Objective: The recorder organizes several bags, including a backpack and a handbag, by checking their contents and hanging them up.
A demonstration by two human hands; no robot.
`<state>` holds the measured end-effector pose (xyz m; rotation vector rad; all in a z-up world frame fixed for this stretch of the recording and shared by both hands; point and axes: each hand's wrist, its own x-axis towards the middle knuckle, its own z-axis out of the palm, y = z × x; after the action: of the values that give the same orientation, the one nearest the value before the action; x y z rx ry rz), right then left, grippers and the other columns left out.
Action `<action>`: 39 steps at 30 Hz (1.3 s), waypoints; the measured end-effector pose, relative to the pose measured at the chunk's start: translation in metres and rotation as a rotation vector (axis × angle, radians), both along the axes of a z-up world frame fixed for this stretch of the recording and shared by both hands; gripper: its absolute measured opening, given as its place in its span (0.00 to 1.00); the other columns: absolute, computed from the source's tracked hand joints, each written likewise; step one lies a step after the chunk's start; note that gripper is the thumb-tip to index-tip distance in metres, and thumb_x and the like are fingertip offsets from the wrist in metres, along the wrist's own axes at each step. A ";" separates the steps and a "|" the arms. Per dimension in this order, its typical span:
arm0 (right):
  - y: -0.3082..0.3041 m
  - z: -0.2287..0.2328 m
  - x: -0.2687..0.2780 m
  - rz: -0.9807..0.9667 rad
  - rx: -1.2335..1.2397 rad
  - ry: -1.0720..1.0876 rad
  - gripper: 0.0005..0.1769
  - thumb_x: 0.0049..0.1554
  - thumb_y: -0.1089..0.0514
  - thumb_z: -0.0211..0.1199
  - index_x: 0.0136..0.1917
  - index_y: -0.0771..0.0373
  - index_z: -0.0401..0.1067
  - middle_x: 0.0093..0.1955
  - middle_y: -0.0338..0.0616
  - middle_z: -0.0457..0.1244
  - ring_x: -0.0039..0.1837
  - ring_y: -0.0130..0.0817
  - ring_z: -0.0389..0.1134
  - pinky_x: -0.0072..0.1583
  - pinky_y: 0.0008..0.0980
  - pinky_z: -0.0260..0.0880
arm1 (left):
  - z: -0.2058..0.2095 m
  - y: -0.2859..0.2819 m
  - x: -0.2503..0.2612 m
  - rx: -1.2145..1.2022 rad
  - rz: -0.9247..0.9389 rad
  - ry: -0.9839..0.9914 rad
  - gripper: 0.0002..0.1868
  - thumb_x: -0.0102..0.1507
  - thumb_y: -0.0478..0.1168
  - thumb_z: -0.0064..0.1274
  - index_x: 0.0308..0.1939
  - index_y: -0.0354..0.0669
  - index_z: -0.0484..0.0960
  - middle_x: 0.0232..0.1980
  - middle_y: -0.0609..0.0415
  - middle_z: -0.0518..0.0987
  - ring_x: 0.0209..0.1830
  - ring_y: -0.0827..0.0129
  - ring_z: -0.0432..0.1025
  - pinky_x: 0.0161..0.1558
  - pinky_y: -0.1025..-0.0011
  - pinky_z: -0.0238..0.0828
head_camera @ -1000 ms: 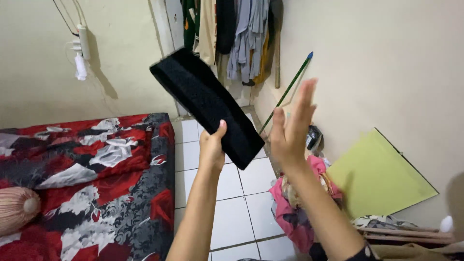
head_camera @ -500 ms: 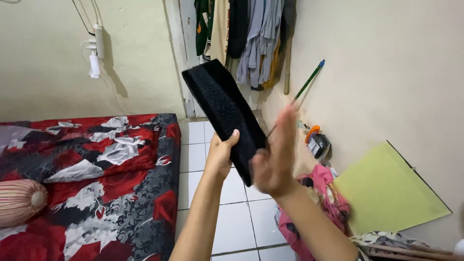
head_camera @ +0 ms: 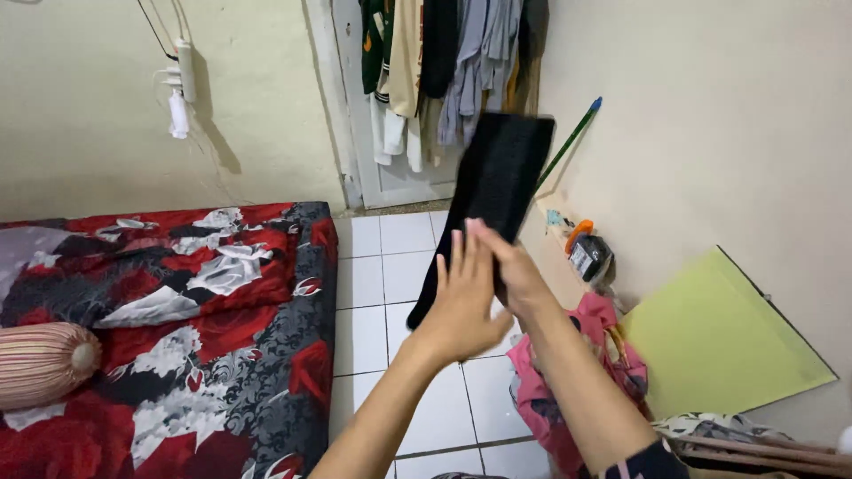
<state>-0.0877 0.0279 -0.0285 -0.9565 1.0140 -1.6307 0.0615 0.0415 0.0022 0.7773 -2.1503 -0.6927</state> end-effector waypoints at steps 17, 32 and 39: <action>0.030 -0.006 -0.022 -0.121 0.117 0.208 0.35 0.56 0.55 0.65 0.74 0.64 0.62 0.65 0.47 0.66 0.63 0.37 0.68 0.65 0.36 0.68 | 0.003 -0.145 -0.005 -0.166 0.202 -0.339 0.46 0.69 0.63 0.40 0.79 0.33 0.49 0.83 0.37 0.45 0.83 0.44 0.35 0.75 0.39 0.26; 0.038 0.037 -0.041 -0.633 0.060 0.389 0.28 0.58 0.50 0.67 0.67 0.65 0.68 0.59 0.45 0.70 0.57 0.34 0.71 0.61 0.32 0.69 | -0.017 -0.111 0.002 -0.142 0.290 -0.409 0.40 0.70 0.57 0.42 0.79 0.43 0.46 0.82 0.44 0.47 0.82 0.49 0.42 0.70 0.28 0.25; 0.003 -0.028 -0.052 -0.605 -0.012 0.403 0.29 0.60 0.51 0.64 0.70 0.66 0.65 0.65 0.47 0.65 0.65 0.38 0.65 0.66 0.36 0.63 | -0.035 -0.036 -0.014 -0.470 -0.128 0.141 0.39 0.70 0.52 0.46 0.81 0.44 0.54 0.85 0.41 0.50 0.87 0.43 0.44 0.80 0.40 0.39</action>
<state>-0.1395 0.0314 -0.0563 -1.0756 1.6929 -1.9685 0.0480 0.0050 -0.0325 0.3326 -2.1260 -0.2725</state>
